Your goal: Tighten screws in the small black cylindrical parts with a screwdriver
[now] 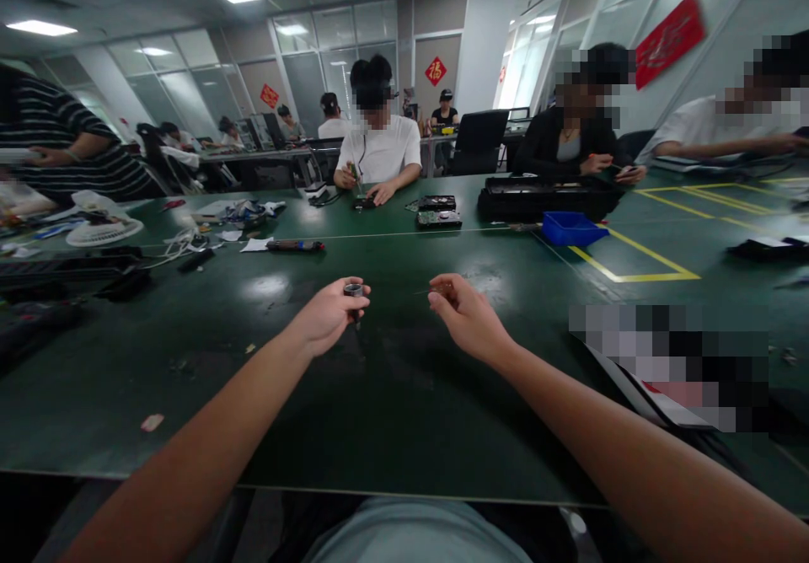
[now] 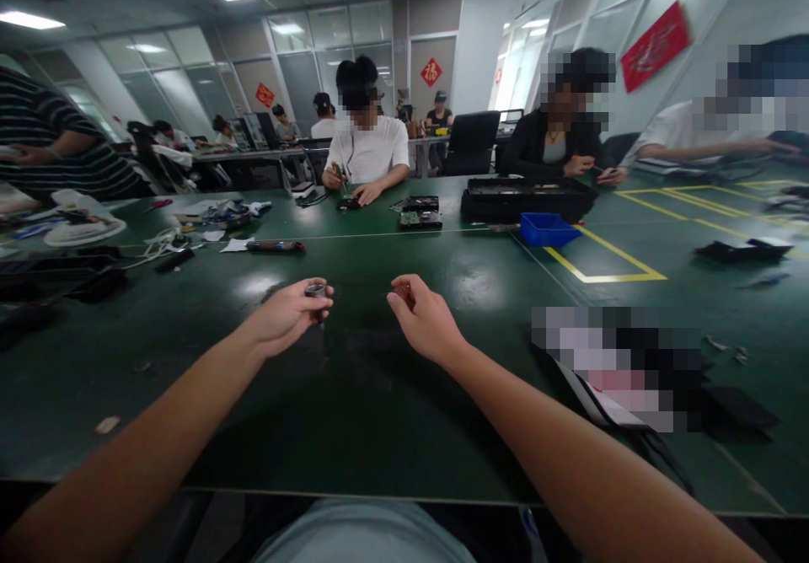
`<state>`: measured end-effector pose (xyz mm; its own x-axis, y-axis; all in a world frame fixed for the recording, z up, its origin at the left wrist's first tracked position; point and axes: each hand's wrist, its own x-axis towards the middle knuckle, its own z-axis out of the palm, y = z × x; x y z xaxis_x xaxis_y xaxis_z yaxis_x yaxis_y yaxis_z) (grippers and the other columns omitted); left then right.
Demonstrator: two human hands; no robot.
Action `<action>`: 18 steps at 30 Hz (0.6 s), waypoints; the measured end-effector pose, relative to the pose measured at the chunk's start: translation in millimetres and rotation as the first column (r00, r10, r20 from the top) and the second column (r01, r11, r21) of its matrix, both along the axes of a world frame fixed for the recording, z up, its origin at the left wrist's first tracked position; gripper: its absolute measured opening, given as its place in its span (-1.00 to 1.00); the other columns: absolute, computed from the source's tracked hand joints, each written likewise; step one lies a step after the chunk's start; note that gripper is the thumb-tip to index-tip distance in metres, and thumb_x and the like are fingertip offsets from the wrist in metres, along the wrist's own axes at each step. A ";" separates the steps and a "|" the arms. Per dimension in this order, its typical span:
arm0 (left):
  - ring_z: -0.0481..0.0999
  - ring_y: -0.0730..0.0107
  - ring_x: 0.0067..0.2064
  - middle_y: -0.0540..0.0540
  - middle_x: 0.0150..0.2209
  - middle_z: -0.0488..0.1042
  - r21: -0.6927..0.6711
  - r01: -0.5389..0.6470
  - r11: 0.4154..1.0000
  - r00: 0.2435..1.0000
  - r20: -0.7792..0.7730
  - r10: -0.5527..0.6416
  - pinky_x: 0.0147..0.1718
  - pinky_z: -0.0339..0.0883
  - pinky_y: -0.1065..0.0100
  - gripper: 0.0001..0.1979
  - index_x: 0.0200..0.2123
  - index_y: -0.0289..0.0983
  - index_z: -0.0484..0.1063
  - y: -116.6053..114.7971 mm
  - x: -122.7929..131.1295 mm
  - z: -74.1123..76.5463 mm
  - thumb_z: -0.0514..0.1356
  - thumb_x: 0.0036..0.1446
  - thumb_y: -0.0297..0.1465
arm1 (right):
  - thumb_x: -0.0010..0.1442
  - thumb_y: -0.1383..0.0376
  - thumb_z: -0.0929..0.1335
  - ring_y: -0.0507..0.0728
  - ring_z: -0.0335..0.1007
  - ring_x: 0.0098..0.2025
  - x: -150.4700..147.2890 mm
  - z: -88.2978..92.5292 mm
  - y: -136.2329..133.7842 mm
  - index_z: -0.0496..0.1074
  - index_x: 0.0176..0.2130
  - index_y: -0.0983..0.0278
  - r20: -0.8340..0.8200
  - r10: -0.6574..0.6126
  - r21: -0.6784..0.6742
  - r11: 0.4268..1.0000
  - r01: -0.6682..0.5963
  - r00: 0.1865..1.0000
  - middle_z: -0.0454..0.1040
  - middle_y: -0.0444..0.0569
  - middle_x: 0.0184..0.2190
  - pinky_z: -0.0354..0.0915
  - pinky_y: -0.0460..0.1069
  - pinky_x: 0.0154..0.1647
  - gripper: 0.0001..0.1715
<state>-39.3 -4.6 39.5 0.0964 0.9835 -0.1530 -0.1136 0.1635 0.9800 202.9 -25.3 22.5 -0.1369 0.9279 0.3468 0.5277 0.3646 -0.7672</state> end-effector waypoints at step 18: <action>0.53 0.21 0.00 -0.14 -0.02 0.55 0.423 0.216 0.880 0.870 -0.492 0.023 0.07 0.33 0.18 -0.59 0.01 -0.25 0.47 2.6 40.9 -36.0 0.33 0.05 -0.52 | 0.23 0.02 0.36 0.08 0.35 -0.50 -1.6 3.0 -1.7 0.42 -0.41 0.22 0.028 -0.067 0.079 0.995 0.064 0.997 0.45 -0.13 -0.55 0.19 -0.02 -0.44 -0.64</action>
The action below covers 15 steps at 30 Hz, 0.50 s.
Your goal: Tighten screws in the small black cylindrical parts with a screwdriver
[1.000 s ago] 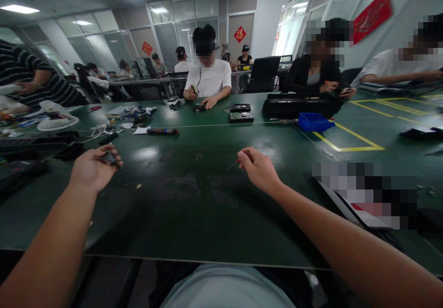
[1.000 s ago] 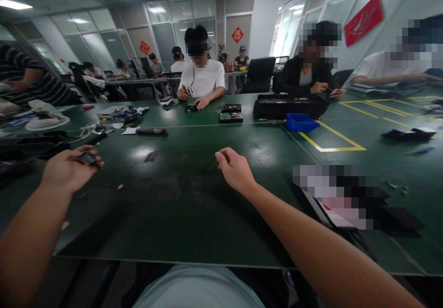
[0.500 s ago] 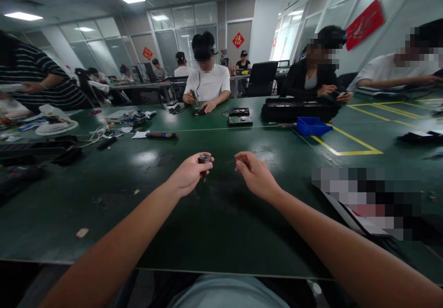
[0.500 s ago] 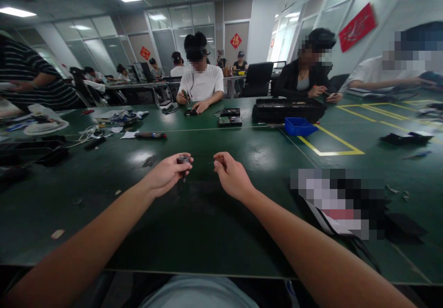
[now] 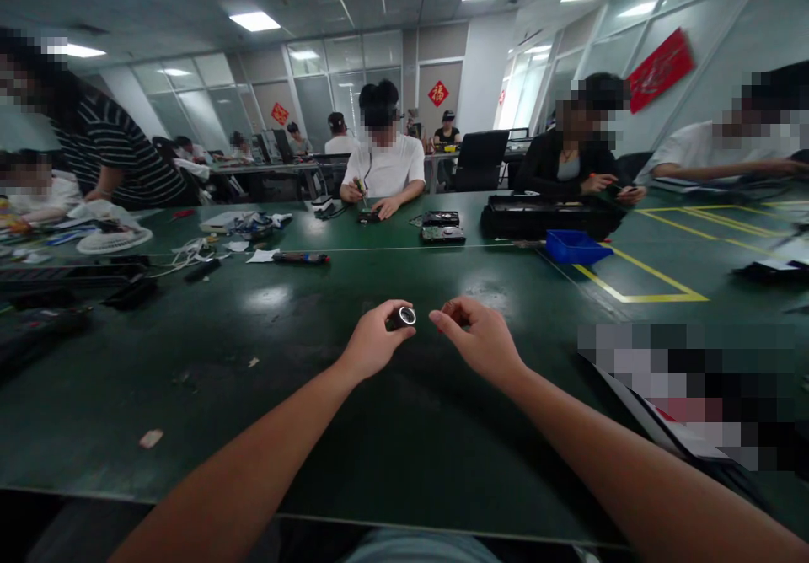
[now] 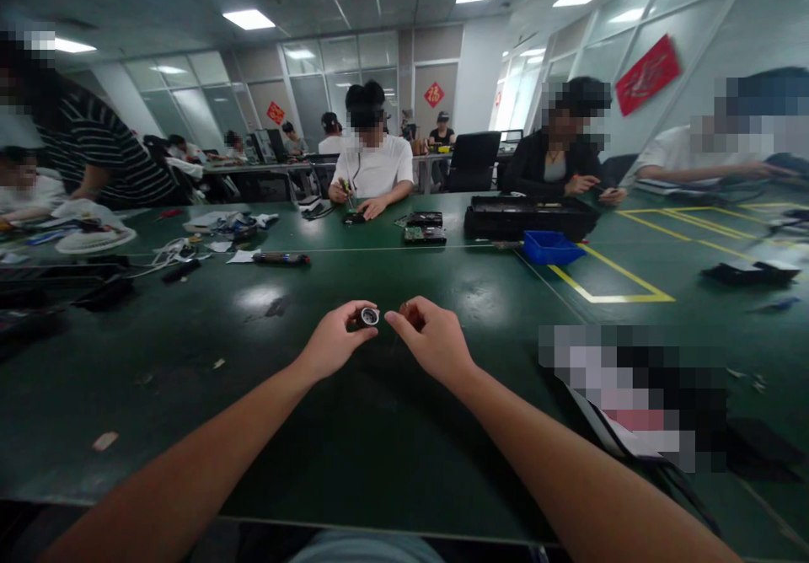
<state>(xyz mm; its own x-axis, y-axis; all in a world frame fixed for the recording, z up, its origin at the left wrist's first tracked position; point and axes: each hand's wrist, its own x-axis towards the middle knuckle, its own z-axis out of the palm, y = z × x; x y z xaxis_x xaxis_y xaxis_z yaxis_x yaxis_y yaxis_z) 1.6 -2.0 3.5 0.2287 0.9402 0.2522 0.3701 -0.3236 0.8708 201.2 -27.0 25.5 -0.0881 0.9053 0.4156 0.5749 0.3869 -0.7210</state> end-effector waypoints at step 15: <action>0.46 0.19 0.14 -0.12 0.09 0.52 0.059 -0.034 0.998 0.994 -0.103 0.040 0.22 0.22 0.14 -0.58 0.06 -0.22 0.49 1.1 -6.0 -4.3 0.33 0.10 -0.49 | 0.32 0.10 0.31 0.17 0.56 -0.30 5.5 4.5 -4.7 0.42 -0.12 0.24 -0.344 -0.015 0.159 0.984 0.074 0.939 0.57 -0.01 -0.34 0.43 0.09 -0.23 -0.72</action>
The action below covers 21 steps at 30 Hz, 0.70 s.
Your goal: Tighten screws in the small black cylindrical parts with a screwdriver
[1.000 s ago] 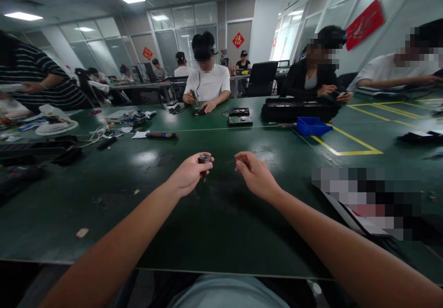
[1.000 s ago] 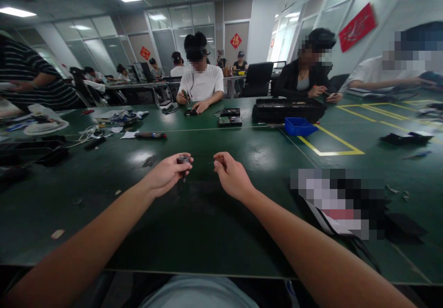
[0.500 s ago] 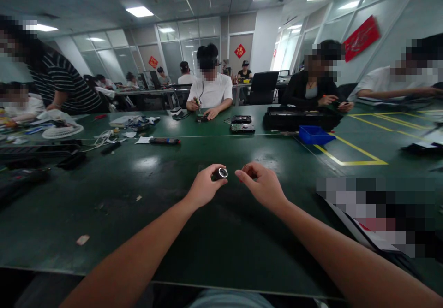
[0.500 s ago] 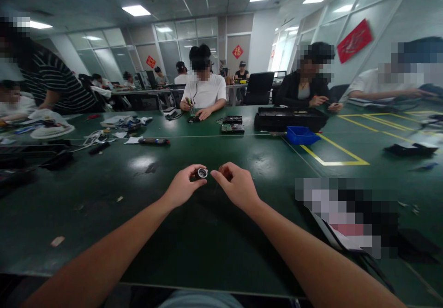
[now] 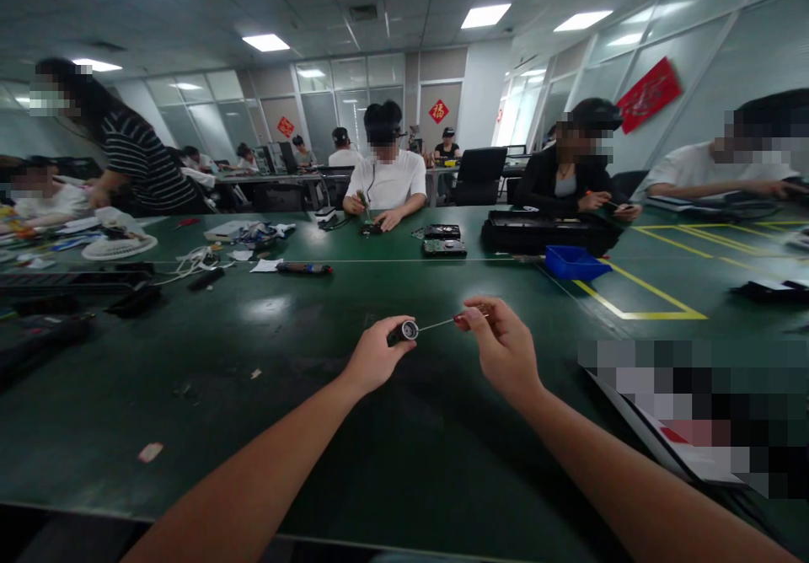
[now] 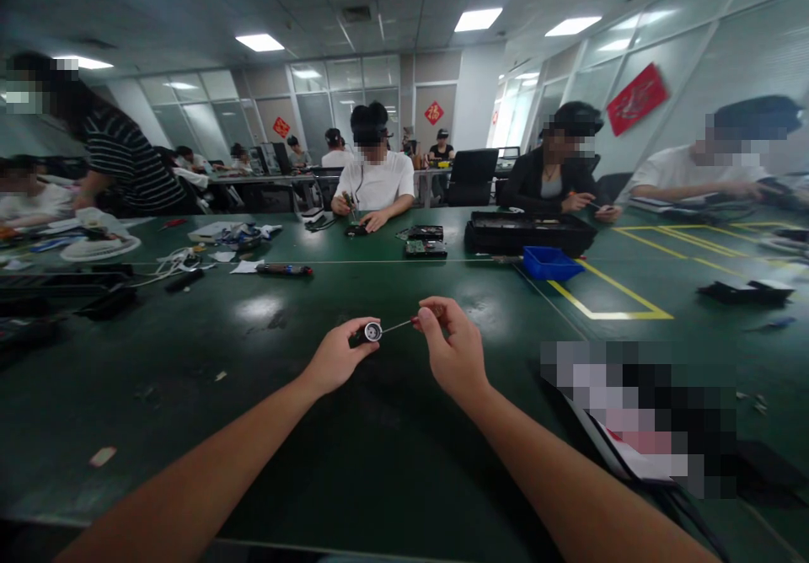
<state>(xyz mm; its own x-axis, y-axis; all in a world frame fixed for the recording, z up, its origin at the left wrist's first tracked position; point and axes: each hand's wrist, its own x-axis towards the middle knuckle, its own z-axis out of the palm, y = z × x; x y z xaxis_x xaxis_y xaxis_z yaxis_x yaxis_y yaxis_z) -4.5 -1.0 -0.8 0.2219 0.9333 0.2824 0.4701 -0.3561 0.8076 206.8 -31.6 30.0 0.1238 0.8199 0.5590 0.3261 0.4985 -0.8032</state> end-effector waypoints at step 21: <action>0.44 0.19 0.16 -0.06 0.10 0.52 0.049 0.086 0.995 0.996 -0.032 -0.084 0.23 0.19 0.13 -0.55 0.09 -0.13 0.49 2.2 -4.8 -3.9 0.35 0.10 -0.39 | 0.22 0.01 0.38 0.09 0.40 -0.52 1.1 1.0 1.7 0.44 -0.44 0.21 0.320 -0.069 -0.007 0.997 0.075 0.945 0.48 -0.12 -0.56 0.24 -0.01 -0.46 -0.63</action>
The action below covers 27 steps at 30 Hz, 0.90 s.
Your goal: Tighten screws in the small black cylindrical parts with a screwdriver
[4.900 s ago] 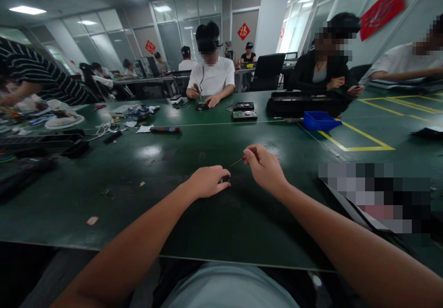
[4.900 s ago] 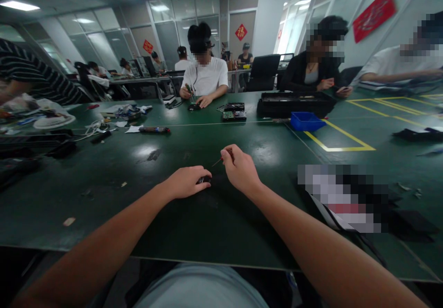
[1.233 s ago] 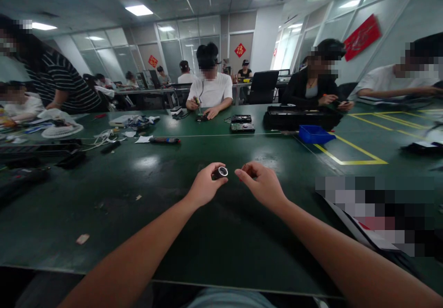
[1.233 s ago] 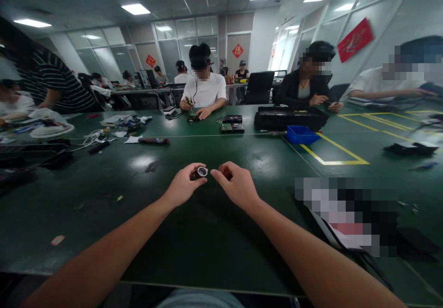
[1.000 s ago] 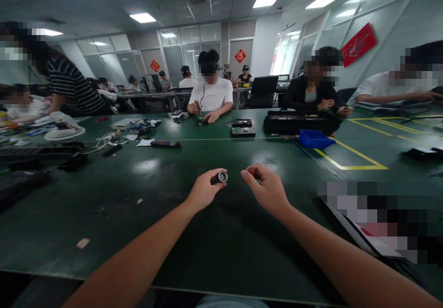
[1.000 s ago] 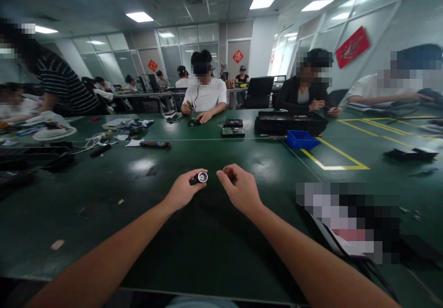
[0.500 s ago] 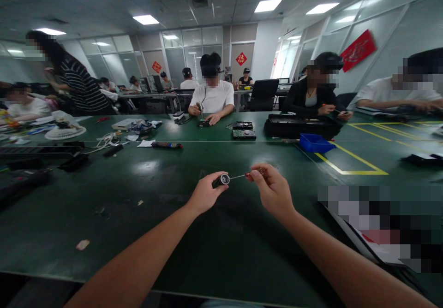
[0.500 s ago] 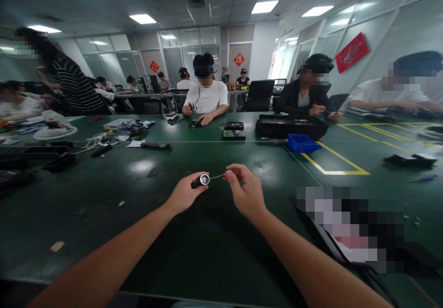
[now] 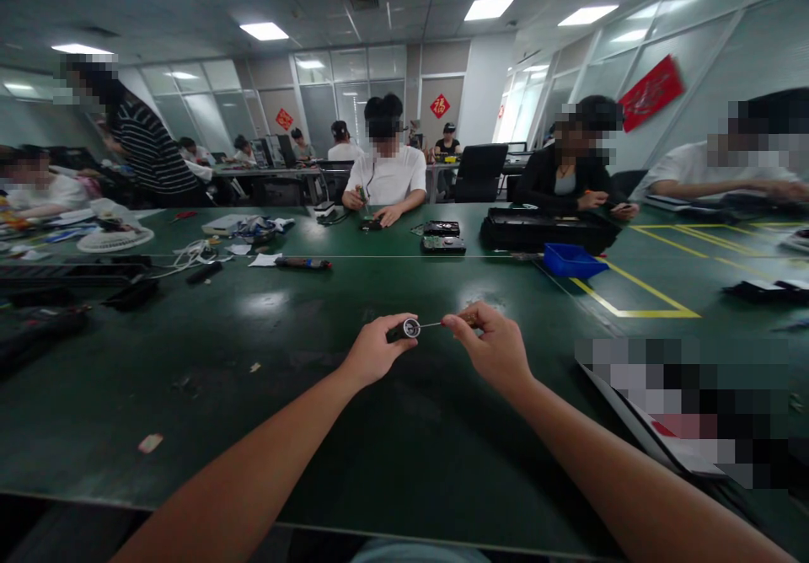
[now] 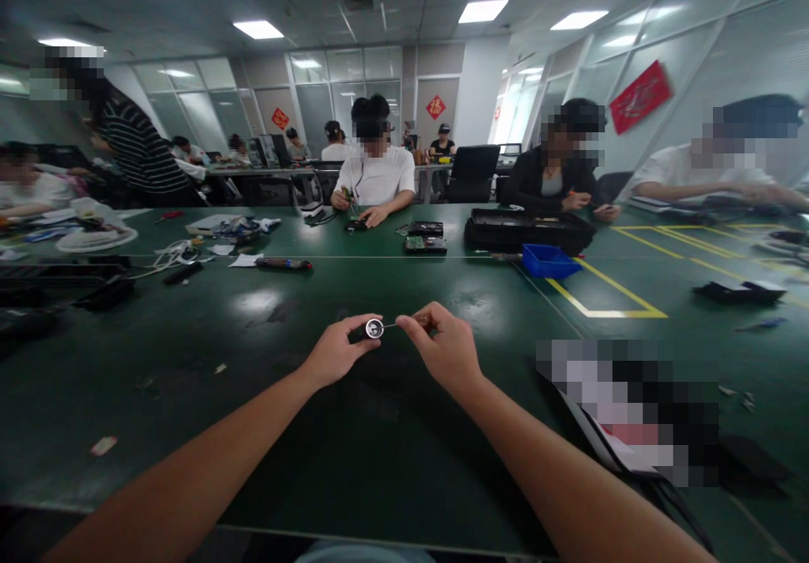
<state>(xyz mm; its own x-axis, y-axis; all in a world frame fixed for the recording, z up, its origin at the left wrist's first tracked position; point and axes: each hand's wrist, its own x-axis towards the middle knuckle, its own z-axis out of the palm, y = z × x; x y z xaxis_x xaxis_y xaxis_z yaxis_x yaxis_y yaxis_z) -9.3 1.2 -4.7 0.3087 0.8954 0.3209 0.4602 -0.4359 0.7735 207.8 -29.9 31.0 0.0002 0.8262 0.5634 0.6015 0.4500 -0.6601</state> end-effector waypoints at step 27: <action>0.49 0.19 0.04 -0.07 0.00 0.56 0.072 -0.020 0.997 0.993 -0.111 0.028 0.09 0.28 0.17 -0.58 0.07 -0.14 0.50 -4.1 -1.1 6.0 0.33 0.12 -0.39 | 0.38 0.13 0.17 0.14 0.46 -0.42 -3.4 6.7 -5.5 0.47 -0.10 0.20 0.059 0.133 -0.070 0.989 -0.129 0.989 0.52 -0.07 -0.43 0.26 0.02 -0.37 -0.64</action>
<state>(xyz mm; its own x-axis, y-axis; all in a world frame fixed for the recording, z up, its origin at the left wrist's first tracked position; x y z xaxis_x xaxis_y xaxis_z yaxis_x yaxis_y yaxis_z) -10.4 -2.9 1.3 0.3252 0.8791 0.3484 0.5527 -0.4757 0.6843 204.5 -35.5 37.7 -0.1444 0.8521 0.5031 0.5817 0.4844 -0.6534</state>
